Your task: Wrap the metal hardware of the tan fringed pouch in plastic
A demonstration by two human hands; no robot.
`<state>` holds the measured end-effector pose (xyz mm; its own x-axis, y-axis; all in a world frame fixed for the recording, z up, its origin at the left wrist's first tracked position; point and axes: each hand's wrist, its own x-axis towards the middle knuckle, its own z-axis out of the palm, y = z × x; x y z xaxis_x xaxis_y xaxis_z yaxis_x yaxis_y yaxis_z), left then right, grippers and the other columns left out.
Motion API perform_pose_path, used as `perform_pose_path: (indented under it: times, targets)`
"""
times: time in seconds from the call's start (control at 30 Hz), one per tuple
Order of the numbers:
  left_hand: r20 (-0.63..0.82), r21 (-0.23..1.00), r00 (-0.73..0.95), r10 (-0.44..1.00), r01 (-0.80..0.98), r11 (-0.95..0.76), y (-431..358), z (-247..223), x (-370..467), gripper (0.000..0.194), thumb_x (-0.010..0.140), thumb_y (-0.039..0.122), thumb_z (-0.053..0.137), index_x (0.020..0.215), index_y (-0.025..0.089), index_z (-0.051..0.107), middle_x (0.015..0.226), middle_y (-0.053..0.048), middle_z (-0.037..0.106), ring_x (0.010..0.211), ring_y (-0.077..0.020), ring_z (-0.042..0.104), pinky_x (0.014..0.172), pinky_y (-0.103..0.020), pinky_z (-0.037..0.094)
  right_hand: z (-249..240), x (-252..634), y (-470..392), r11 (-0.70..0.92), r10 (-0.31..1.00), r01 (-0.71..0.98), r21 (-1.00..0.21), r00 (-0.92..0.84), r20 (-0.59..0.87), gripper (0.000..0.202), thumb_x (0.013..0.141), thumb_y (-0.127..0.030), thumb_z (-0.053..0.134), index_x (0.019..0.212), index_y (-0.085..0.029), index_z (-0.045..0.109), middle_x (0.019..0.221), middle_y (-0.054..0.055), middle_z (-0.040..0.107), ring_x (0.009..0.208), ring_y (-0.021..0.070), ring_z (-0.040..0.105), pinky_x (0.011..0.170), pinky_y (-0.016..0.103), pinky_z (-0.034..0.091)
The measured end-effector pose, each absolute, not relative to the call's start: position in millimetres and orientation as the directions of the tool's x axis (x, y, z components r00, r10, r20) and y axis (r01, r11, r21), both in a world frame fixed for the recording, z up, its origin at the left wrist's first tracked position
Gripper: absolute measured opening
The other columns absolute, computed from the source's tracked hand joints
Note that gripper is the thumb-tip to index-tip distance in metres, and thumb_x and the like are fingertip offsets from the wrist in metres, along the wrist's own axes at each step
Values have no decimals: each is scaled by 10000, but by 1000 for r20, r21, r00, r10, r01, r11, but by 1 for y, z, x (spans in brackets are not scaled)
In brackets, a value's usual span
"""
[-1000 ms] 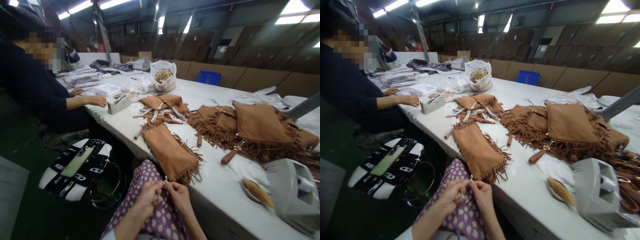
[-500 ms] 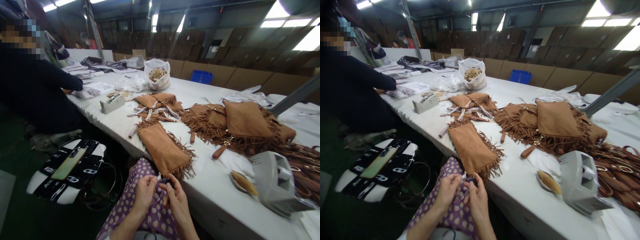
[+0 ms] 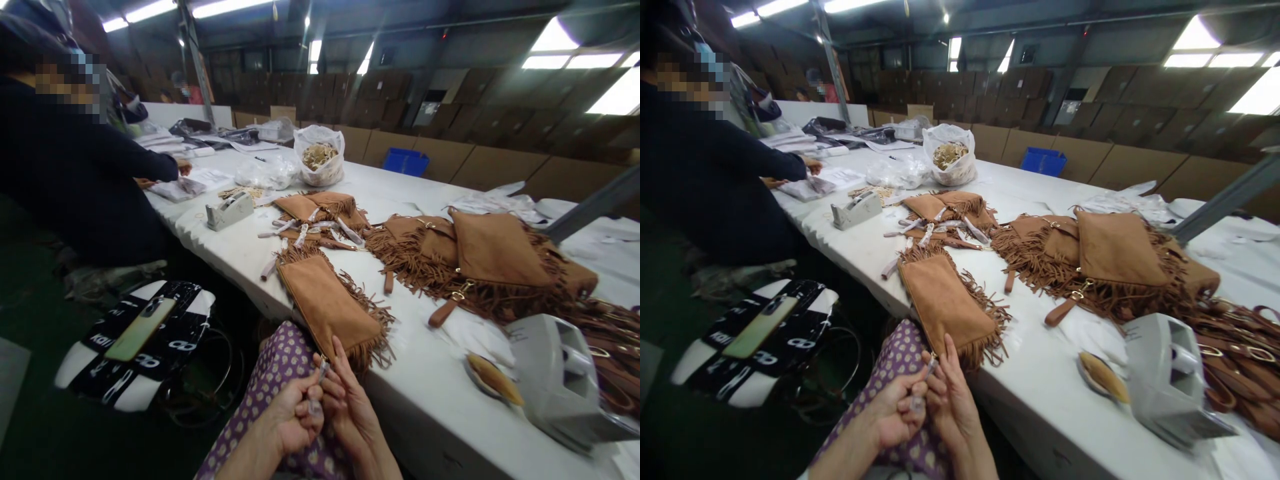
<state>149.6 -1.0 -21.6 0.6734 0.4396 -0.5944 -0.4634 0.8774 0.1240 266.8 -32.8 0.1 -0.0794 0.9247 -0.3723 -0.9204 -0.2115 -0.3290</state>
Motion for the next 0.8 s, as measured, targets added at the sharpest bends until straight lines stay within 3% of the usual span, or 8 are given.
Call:
perform_pose_path:
  times: [0.1,0.2,0.3,0.37,0.43,0.53,0.7,0.8]
  targets:
    - [-601,58,700,386,-443,895,1,-19,147,397,994,226,388,608,144,434,444,104,336,275,19,195,339,-144,89,-9,275,-29,-271,936,-927,-260,-191,-294,596,816,-150,731,1320,-343,477,809,-45,596,408,-36,364,359,17,242]
    - [-615,94,687,386,-422,902,-3,-22,148,350,981,224,413,643,144,456,452,100,369,274,19,196,343,-131,87,-18,277,-27,-291,942,-906,-306,-216,-256,458,859,-185,697,1260,-332,533,719,-75,540,369,-32,311,339,31,237]
    - [-594,323,637,491,-370,871,-10,-23,149,195,899,292,597,781,160,515,519,91,482,284,16,223,344,-132,79,-20,280,-26,-289,948,-891,-351,-215,-236,397,853,-200,709,1210,-303,570,641,-102,479,344,-30,261,328,42,227]
    - [-534,546,611,584,-278,790,-13,-18,146,287,810,405,698,824,177,524,566,80,544,290,12,225,337,-152,63,-20,283,-26,-291,947,-886,-362,-213,-241,391,838,-196,723,1188,-297,582,640,-102,481,341,-34,246,324,42,204]
    - [-494,677,613,616,-174,715,-16,-11,141,413,733,531,728,799,177,527,551,70,558,286,6,208,330,-178,51,-20,286,-26,-289,945,-885,-364,-202,-258,397,827,-191,731,1179,-300,583,659,-95,508,339,-39,242,324,43,185]
    - [-514,723,597,616,-83,685,-19,-4,131,538,637,665,723,758,165,565,460,74,518,269,-4,181,327,-211,49,-19,286,-26,-279,939,-887,-368,-172,-297,422,820,-186,732,1194,-302,574,679,-79,553,336,-41,250,330,49,166]
    - [-539,742,571,619,-25,670,-31,-23,120,607,576,756,691,695,165,621,361,94,400,293,-28,187,356,-221,65,-15,281,-25,-255,923,-881,-399,-99,-371,565,788,-178,755,1282,-297,510,795,-1,673,326,-46,235,332,67,150]
    - [-525,820,543,655,115,561,-34,-37,115,660,604,827,586,627,168,610,352,81,368,313,-47,216,376,-231,102,-9,279,-25,-281,906,-844,-456,-77,-416,611,802,-314,760,1332,-305,456,937,81,712,322,-44,220,324,80,147]
